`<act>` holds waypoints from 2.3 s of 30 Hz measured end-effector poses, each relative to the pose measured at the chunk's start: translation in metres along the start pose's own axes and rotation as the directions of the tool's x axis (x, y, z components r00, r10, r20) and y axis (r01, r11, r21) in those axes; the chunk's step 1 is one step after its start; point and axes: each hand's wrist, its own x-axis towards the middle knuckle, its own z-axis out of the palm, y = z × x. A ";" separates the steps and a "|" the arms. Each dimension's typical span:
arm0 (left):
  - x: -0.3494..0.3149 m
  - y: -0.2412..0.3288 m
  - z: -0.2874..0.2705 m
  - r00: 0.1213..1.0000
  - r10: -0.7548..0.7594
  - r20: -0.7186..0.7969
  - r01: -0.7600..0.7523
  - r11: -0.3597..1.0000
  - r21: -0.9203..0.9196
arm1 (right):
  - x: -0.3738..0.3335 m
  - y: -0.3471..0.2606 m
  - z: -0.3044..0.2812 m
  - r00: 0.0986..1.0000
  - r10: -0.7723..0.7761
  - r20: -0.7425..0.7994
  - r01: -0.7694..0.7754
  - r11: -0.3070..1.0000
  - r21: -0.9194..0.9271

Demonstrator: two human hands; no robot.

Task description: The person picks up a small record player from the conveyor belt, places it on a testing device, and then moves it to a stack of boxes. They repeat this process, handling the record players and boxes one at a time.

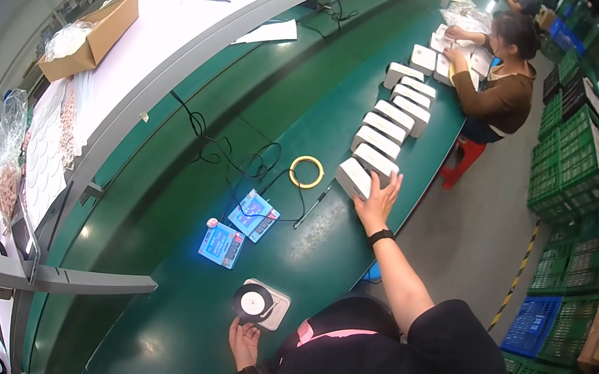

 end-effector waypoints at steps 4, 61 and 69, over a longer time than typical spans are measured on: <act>-0.001 0.002 -0.001 1.000 -0.010 -0.010 0.010 1.000 0.010 | 0.011 0.007 0.005 0.995 -0.098 -0.036 0.099 0.995 0.019; 0.025 -0.016 0.000 0.986 0.038 0.162 -0.009 0.984 -0.176 | -0.134 -0.015 -0.001 0.337 -0.512 0.790 -0.330 0.722 0.608; 0.028 -0.021 -0.009 0.972 -0.066 0.227 0.152 0.909 -0.388 | -0.148 0.001 0.019 0.408 -0.558 0.722 -0.166 0.732 0.660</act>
